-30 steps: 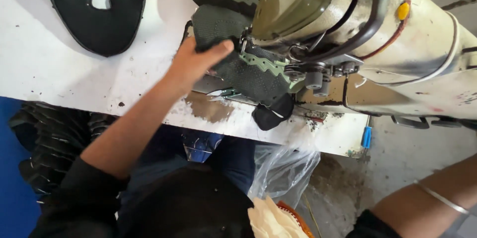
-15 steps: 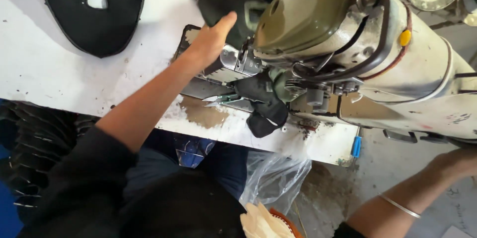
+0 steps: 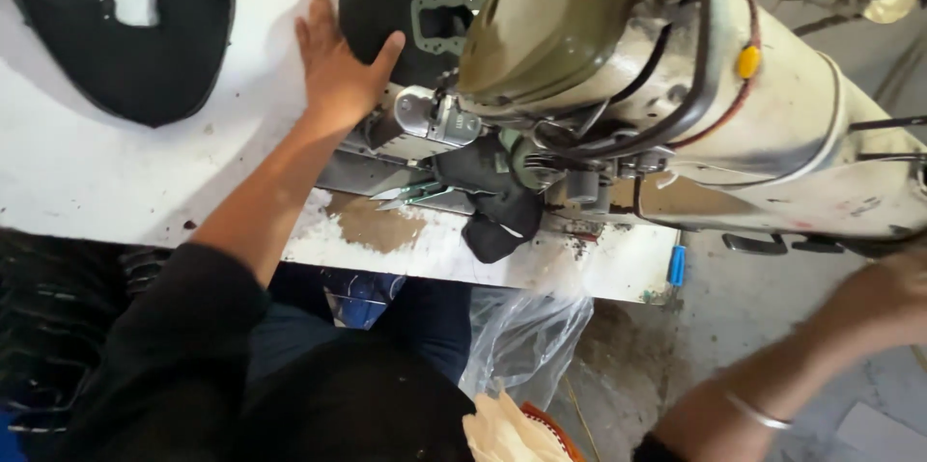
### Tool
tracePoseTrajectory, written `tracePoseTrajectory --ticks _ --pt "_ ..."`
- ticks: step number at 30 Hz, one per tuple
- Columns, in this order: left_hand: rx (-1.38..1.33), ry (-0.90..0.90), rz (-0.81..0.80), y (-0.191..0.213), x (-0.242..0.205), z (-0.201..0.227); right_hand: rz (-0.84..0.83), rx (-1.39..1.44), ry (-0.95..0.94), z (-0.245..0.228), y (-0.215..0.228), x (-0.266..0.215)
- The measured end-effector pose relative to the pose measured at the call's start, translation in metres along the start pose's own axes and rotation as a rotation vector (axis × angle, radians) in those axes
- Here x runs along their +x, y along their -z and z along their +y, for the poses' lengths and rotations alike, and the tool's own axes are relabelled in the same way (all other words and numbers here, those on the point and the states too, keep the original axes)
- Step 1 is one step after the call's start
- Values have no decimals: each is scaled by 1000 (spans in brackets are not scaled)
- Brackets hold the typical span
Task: The person operates a sewing machine to stitch the straps of black sandals. They repeatedly pick up sandals from a pile, guide them under the needle, and then place the finished items onto a stack on the table.
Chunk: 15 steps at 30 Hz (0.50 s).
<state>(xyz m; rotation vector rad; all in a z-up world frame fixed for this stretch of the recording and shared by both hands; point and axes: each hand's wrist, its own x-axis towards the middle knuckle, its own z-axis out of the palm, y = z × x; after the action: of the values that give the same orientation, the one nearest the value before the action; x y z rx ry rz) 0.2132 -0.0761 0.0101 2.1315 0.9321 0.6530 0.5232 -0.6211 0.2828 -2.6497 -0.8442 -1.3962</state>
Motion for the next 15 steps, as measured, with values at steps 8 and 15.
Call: tracePoseTrajectory --ticks 8,15 --pt "-134 107 -24 53 -103 -12 -896 374 -307 -334 27 -106" --pt "130 12 219 139 -102 -84 -849 605 -352 -393 -20 -128"
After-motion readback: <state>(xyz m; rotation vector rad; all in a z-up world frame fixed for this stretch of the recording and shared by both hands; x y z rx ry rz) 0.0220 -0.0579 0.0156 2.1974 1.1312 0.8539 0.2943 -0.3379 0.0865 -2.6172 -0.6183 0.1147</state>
